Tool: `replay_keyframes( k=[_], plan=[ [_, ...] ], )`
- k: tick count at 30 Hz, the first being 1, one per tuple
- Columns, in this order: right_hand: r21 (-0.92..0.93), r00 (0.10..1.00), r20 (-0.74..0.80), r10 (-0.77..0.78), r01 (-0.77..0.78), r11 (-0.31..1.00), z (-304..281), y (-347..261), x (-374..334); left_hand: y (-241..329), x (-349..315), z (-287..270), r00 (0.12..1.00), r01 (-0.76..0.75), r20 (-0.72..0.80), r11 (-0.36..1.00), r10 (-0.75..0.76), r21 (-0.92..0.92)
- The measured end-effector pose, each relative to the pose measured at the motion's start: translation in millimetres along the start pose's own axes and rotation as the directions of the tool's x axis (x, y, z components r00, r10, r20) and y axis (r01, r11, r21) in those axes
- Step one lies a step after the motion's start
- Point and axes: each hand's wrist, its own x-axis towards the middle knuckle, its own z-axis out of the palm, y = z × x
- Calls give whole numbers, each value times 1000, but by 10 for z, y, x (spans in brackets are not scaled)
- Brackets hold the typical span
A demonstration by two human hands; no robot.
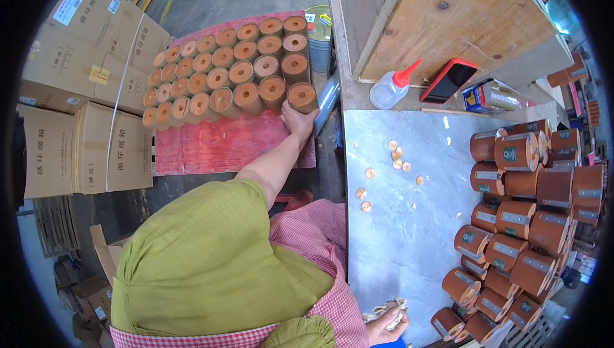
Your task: Assembling and finishing wooden cylinders by applying cardboard covers and using a heat tool.
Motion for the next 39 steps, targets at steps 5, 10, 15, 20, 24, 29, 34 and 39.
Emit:
replay_keyframes(
  k=[5, 10, 15, 20, 24, 29, 34, 39],
  plan=[
    [-35, 983, -163, -85, 80, 996, 227, -125, -3, 41, 31, 384, 990, 67, -125, 998, -66, 11],
    [-46, 998, -52, -23, 21, 999, 352, -470, 80, 285, 12, 325, 913, 370, -208, 927, -352, 57],
    [-59, 970, 84, 229, -225, 973, 295, -546, 149, 341, 58, 227, 865, 485, -149, 875, -480, -5],
    [18, 996, -87, 21, -19, 1000, 131, 64, 165, 210, 209, 596, 834, 485, -218, 861, -507, -152],
    [22, 996, -33, 79, -78, 997, 88, 83, 102, 367, 304, 608, 707, 636, -232, 745, -667, -201],
    [15, 981, -108, 161, -160, 987, 77, -141, -209, 474, 295, 891, 654, 724, -164, 674, -738, -146],
    [-75, 932, -335, 135, -169, 983, 280, -526, -140, 355, 92, 445, 97, 761, 956, 639, -277, 108],
    [-264, 855, -499, -139, 3, 964, -12, -483, -4, -1151, 1294, 316, 356, 745, 911, 651, -206, -144]
  ],
)
